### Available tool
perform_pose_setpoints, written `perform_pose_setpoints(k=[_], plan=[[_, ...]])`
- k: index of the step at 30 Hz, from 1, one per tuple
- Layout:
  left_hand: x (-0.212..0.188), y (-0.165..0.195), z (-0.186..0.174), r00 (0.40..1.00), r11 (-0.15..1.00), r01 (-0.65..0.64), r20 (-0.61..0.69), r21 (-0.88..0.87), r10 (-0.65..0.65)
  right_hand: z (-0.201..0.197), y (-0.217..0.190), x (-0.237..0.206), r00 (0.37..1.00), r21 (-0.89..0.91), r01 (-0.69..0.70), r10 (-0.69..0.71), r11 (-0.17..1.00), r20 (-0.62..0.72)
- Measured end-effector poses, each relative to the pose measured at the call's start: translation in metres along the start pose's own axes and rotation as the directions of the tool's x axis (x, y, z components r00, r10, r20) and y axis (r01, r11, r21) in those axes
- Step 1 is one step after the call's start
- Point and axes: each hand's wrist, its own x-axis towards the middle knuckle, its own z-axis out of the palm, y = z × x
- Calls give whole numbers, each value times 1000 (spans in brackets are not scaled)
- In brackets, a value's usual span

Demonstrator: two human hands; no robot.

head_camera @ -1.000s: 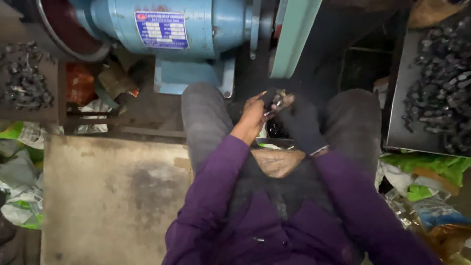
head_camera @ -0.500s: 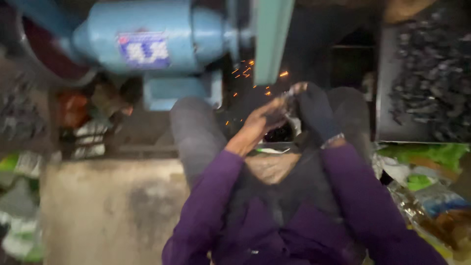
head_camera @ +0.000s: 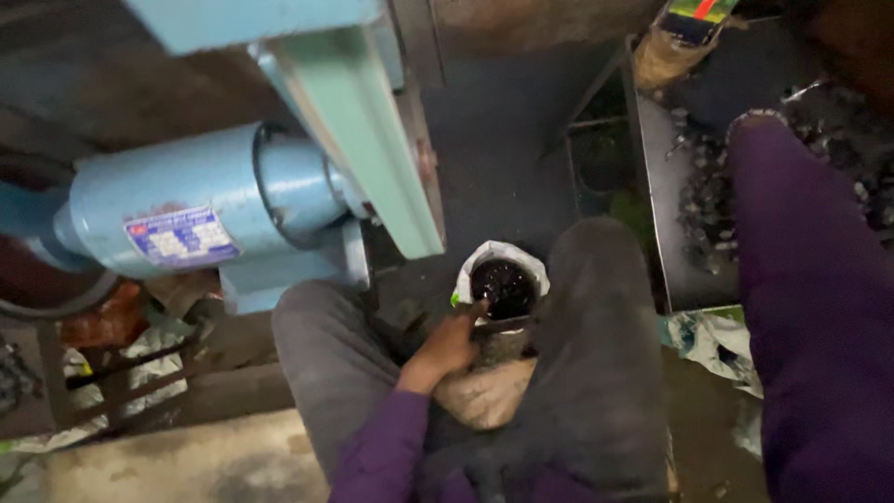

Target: The person sits on the floor at a bench grinder and grinds small metal pieces against the spinning wheel, producing sparks. They periodically place finished pieces into a bag between their legs and take new pieces from a nearby tray of dark metal parts.

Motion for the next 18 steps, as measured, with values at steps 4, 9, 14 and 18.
perform_pose_setpoints(k=[4, 9, 14, 18], plan=[[-2, 9, -3, 984, 982, 162, 58, 95, -168, -2, 13, 4, 979, 170, 173, -150, 970, -142], [-2, 15, -4, 999, 998, 19, 44, 59, -22, 5, 33, -35, 998, 6, -56, 56, 998, -42], [-4, 17, -8, 988, 987, 105, 97, 120, -117, 10, 42, -48, 988, -248, 30, -66, 968, -139], [-6, 19, -11, 984, 975, 122, 106, 187, -144, -9, 28, -19, 958, -87, 0, -26, 996, -287]])
